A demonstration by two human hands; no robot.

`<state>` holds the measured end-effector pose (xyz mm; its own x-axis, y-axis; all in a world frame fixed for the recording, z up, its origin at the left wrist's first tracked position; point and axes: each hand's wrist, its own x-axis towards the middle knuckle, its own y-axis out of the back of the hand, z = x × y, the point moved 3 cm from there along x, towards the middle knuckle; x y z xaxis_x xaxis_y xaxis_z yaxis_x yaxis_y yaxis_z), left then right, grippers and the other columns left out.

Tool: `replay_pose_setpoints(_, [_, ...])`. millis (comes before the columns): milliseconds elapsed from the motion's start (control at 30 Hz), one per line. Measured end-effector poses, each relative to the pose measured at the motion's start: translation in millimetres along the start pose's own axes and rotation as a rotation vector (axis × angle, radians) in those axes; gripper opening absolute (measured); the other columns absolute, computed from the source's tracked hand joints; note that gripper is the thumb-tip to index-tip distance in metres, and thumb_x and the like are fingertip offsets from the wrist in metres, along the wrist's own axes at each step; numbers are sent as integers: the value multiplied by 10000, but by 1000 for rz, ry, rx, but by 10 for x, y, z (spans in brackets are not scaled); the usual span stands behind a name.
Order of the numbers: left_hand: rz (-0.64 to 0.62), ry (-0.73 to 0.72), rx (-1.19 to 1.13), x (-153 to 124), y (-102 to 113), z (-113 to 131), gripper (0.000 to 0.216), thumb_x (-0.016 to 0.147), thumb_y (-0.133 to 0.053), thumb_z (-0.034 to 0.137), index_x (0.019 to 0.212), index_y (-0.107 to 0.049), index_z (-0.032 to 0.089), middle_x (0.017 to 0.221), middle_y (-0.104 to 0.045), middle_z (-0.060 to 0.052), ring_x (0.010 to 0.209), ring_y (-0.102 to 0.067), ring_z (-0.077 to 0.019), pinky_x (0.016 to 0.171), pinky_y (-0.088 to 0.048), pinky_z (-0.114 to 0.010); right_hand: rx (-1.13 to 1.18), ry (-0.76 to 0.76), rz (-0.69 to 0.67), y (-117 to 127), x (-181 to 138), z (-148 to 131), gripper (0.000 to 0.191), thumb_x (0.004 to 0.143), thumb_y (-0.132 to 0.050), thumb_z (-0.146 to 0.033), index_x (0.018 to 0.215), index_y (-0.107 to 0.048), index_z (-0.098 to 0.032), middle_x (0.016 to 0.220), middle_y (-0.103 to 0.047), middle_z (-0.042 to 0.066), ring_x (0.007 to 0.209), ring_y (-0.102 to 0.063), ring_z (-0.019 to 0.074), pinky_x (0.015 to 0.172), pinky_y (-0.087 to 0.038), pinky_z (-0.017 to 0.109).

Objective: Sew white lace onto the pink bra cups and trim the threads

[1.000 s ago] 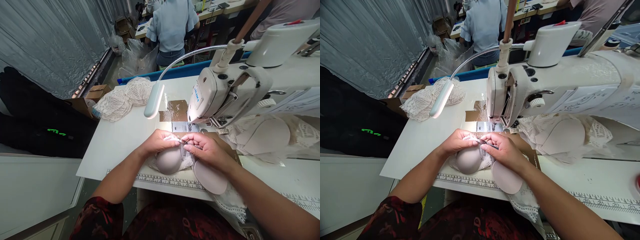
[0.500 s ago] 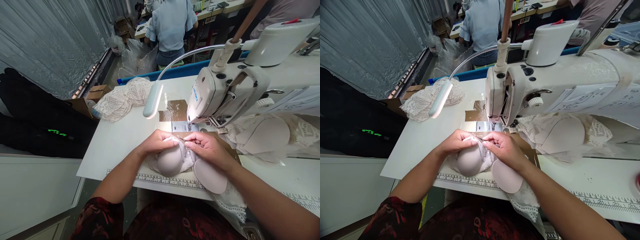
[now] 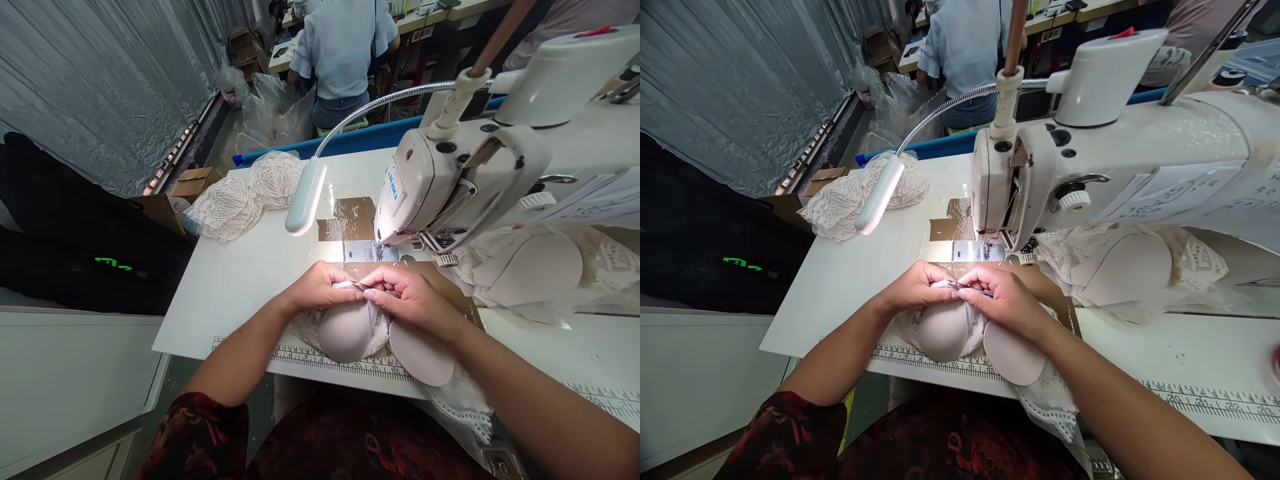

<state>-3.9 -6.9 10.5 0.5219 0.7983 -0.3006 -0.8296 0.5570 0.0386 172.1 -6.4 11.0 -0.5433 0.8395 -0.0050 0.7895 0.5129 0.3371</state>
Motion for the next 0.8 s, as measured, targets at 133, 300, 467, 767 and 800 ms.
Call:
replay_pose_setpoints(133, [7, 3, 23, 2, 3, -3, 359, 711, -732, 436, 648, -640, 95, 572, -479, 30, 540, -403, -62, 488, -294, -195, -26, -8, 53, 6, 6, 3, 208, 850, -572, -395, 860, -670, -212, 868, -667, 35, 809, -608, 184, 723, -474, 328])
replay_pose_setpoints(300, [1, -58, -12, 22, -14, -6, 280, 764, -699, 378, 828, -715, 106, 805, -665, -60, 752, -587, -141, 672, -459, -239, 171, -66, 88, -24, 20, 47, 275, 782, -647, -414, 951, -592, -204, 892, -652, 37, 837, -620, 193, 746, -493, 332])
replay_pose_setpoints(467, [21, -71, 38, 36, 56, -20, 274, 802, -647, 366, 878, -701, 109, 831, -673, -54, 757, -601, -139, 667, -464, -226, 16, -67, 100, -19, 12, 18, 176, 790, -605, -372, 776, -542, -209, 770, -567, -5, 707, -538, 147, 645, -442, 285])
replay_pose_setpoints(767, [448, -184, 640, -3, 384, 0, 156, 813, -573, 272, 811, -676, 154, 721, -604, 4, 670, -547, -116, 612, -419, -225, -439, -181, 213, 186, -8, 59, 105, 797, -515, -329, 748, -509, -236, 704, -601, -26, 651, -518, 154, 599, -352, 274])
replay_pose_setpoints(800, [505, -234, 712, -19, 366, 27, 155, 816, -570, 258, 861, -679, 157, 762, -615, -7, 707, -560, -127, 651, -439, -241, -482, -197, 196, 197, -9, 76, 103, 800, -511, -334, 762, -525, -239, 700, -612, -26, 649, -526, 158, 595, -347, 275])
